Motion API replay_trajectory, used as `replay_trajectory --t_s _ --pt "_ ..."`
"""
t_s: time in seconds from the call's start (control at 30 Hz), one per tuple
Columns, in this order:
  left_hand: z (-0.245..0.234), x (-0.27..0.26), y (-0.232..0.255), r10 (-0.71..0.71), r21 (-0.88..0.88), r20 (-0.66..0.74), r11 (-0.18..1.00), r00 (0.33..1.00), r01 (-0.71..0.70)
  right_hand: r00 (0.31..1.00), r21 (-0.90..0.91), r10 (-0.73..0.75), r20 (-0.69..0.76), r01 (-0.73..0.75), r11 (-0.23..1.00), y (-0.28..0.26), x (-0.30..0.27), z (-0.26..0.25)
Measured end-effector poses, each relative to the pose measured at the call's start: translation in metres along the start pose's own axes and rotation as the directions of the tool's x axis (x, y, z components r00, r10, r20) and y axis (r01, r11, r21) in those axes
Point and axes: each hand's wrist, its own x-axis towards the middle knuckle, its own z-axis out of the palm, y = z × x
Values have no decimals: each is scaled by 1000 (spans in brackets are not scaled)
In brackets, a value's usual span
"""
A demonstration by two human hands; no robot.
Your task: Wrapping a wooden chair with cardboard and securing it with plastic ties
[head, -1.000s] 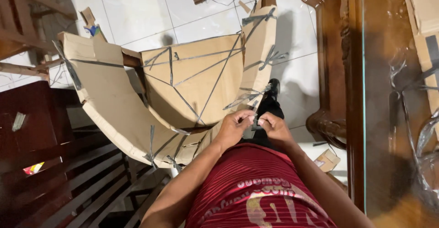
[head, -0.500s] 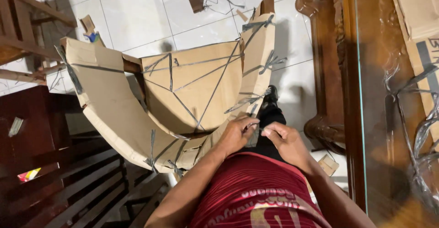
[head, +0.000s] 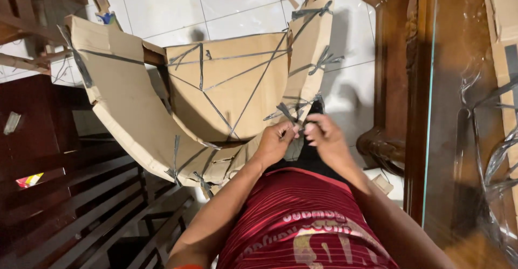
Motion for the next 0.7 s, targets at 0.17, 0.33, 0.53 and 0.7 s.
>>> replay_trajectory --t_s 0.17,0.33,0.53,0.7 --pt "-6 -5 10 24 84 29 996 999 -27 1000 75 0 19 -1 997 42 23 18" --pt "-3 -3 -2 80 105 39 991 996 -83 1000 141 -4 -24 7 990 51 29 20" --pt "1 2 0 32 19 -73 999 997 -31 999 40 -16 -38 18 999 52 31 21" --pt "5 -5 9 -41 161 -113 985 993 59 992 -122 -123 -41 117 986 51 19 19"
